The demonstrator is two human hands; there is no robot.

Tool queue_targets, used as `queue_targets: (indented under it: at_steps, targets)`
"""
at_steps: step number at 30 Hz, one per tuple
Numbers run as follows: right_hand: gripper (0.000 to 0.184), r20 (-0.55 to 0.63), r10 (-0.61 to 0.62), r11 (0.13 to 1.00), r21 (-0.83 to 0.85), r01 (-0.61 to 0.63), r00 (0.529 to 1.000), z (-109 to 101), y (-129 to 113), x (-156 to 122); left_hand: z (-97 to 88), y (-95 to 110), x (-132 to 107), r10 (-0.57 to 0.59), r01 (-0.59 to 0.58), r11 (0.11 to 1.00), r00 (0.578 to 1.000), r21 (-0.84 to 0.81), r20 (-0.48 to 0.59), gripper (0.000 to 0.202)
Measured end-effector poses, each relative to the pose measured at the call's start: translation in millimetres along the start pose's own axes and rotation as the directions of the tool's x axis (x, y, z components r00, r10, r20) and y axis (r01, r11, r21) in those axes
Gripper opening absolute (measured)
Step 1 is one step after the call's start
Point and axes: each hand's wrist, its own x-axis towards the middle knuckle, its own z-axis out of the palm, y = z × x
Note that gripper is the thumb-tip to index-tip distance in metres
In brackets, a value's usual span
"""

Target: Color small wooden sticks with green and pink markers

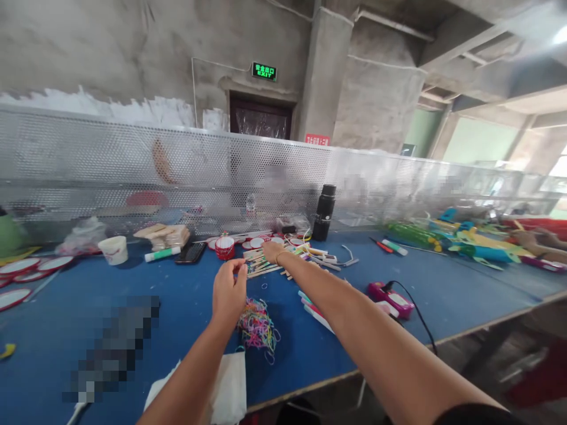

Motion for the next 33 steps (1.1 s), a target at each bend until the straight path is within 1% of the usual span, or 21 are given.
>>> queue_targets:
  at_steps: [2, 5, 6, 9, 11, 14, 17, 21, 24, 25, 30, 33]
  targets:
    - [0.039, -0.025, 0.056, 0.998, -0.022, -0.056, 0.998, 7, 5, 12, -0.3, 0, 1, -0.008, 0.008, 1.000, 1.000, -0.016, -0.012, 0.030]
    - [0.040, -0.081, 0.092, 0.994, -0.052, -0.097, 0.992, 16, 16, 16, -0.5, 2, 1, -0.018, 0.017, 0.999, 1.000, -0.039, -0.020, 0.031]
    - [0.040, -0.095, 0.091, 0.993, -0.061, -0.097, 0.991, 18, 19, 14, -0.5, 3, 2, -0.025, 0.024, 0.999, 0.999, -0.045, -0.020, 0.032]
    - [0.031, -0.108, 0.072, 0.993, -0.085, -0.082, 0.991, 23, 29, 3, -0.4, 5, 1, -0.036, 0.035, 0.998, 0.999, -0.049, -0.020, 0.035]
    - [0.035, -0.095, 0.064, 0.993, -0.093, -0.073, 0.993, 24, 35, -7, 0.5, 4, 1, -0.041, 0.041, 0.999, 0.999, -0.030, -0.009, 0.035]
    - [0.040, -0.066, 0.060, 0.994, -0.091, -0.066, 0.996, 22, 40, -18, 3.0, 1, 1, -0.046, 0.044, 0.998, 0.996, 0.034, 0.078, 0.032]
    - [0.042, -0.052, 0.063, 0.994, -0.080, -0.067, 0.997, 17, 44, -22, 5.0, -1, 1, -0.034, 0.014, 0.994, 0.983, 0.111, 0.182, 0.028]
    - [0.041, 0.003, 0.065, 0.994, -0.084, -0.065, 0.998, 10, 44, -18, 4.8, -2, 1, -0.035, 0.000, 0.986, 0.977, 0.166, 0.209, 0.029]
    - [0.031, 0.033, 0.076, 0.991, -0.111, -0.072, 0.997, 7, 41, -11, 4.0, -1, 1, -0.034, -0.001, 0.987, 0.976, 0.160, 0.213, 0.029]
    - [0.029, 0.024, 0.083, 0.990, -0.121, -0.079, 0.996, 6, 39, -8, 3.8, -1, 1, -0.031, -0.002, 0.988, 0.976, 0.154, 0.214, 0.029]
    - [0.035, -0.064, 0.102, 0.983, -0.146, -0.111, 0.993, 1, 29, 2, 3.8, -1, 1, -0.058, 0.034, 0.991, 0.979, 0.128, 0.193, 0.029]
    - [0.032, -0.097, 0.045, 0.989, -0.134, -0.057, 0.994, -1, 18, 5, 3.4, -1, 1, -0.081, 0.070, 0.994, 0.986, 0.080, 0.148, 0.030]
